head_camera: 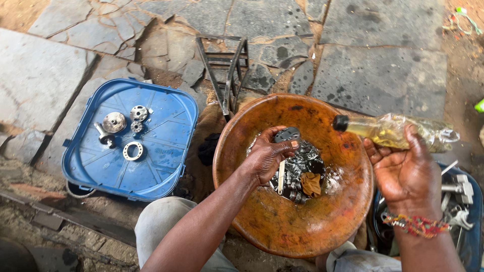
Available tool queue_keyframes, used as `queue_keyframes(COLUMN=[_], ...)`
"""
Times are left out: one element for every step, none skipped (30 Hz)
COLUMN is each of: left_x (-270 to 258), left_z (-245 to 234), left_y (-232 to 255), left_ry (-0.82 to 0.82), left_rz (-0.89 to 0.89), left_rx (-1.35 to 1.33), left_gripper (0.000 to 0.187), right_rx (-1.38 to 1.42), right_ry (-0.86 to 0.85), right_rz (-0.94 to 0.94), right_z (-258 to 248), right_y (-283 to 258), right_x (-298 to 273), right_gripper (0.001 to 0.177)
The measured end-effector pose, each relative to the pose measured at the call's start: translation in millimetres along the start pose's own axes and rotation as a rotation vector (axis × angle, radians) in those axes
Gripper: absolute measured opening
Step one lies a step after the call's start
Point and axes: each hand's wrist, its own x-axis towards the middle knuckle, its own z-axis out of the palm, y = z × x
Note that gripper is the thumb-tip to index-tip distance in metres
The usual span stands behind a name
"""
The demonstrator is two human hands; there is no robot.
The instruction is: The person cleans mechanical components using a small brush and a container filled with dark fluid. The person scrubs individual metal gears and housings by hand, periodically dipping them into the liquid and wiping them with a cloth.
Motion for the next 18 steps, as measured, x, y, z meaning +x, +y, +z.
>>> queue_keyframes(left_x=[-0.7, -1.7, -3.3, -5.5, -7.5, -8.5, -9.2, -8.9, -7.3, -5.6, -4.2, -2.9, -1.8, -2.3, -3.0, -3.6, -5.7, -7.0], left_z=[3.5, 6.9, 10.4, 13.4, 15.6, 17.0, 17.7, 17.6, 17.7, 14.6, 12.0, 10.1, 8.6, 7.7, 8.3, 11.3, 12.5, 13.8], left_y=[2.9, 5.7, 7.5, 9.1, 11.0, 12.8, 12.7, 11.6, 8.9, 8.4, 5.6, 2.4, 1.4, 1.4, 2.9, 3.4, 5.9, 7.8], left_ry=[0.033, 0.065, 0.097, 0.117, 0.136, 0.156, 0.170, 0.184, 0.192, 0.168, 0.132, 0.095, 0.129, 0.161, 0.200, 0.238, 0.283, 0.328], left_rz=[-0.008, -0.015, -0.023, -0.022, -0.018, -0.013, 0.009, 0.032, 0.053, 0.138, 0.211, 0.283, 0.266, 0.248, 0.236, 0.180, 0.127, 0.073], left_rx=[0.068, 0.137, 0.205, 0.287, 0.370, 0.452, 0.503, 0.553, 0.603, 0.605, 0.602, 0.596, 0.684, 0.772, 0.866, 0.893, 0.922, 0.950], left_gripper=[0.082, 0.081, 0.081, 0.077, 0.073, 0.069, 0.063, 0.059, 0.055, 0.056, 0.056, 0.057, 0.052, 0.048, 0.046, 0.046, 0.047, 0.047], right_rx=[0.036, 0.073, 0.108, 0.161, 0.214, 0.267, 0.279, 0.291, 0.301, 0.234, 0.160, 0.086, 0.063, 0.041, 0.025, -0.162, -0.348, -0.533], right_ry=[0.030, 0.059, 0.090, 0.099, 0.104, 0.110, 0.146, 0.183, 0.223, 0.162, 0.116, 0.071, 0.109, 0.147, 0.178, 0.256, 0.327, 0.396], right_rz=[0.009, 0.018, 0.028, 0.057, 0.085, 0.112, 0.129, 0.145, 0.156, 0.144, 0.128, 0.115, 0.144, 0.174, 0.208, 0.250, 0.298, 0.349], right_z=[-6.0, -12.3, -19.3, -26.8, -33.9, -41.4, -49.7, -58.8, -70.2, -82.4, -100.0, -119.3, -138.6, -159.2, -178.9, -200.5, -221.9, -243.6], right_y=[-1.0, -2.5, -4.8, -7.5, -10.5, -12.8, -14.1, -14.3, -15.6, -15.0, -15.8, -14.6, -12.2, -8.7, 0.5, 10.4, 22.6, 36.8], right_x=[3.7, 7.3, 10.3, 13.0, 16.7, 21.0, 25.3, 30.6, 36.3, 44.9, 49.6, 53.6, 60.2, 66.1, 71.9, 75.4, 80.9, 85.9], right_gripper=[0.046, 0.044, 0.042, 0.040, 0.039, 0.038, 0.038, 0.038, 0.039, 0.035, 0.031, 0.028, 0.027, 0.026, 0.025, 0.024, 0.024, 0.025])
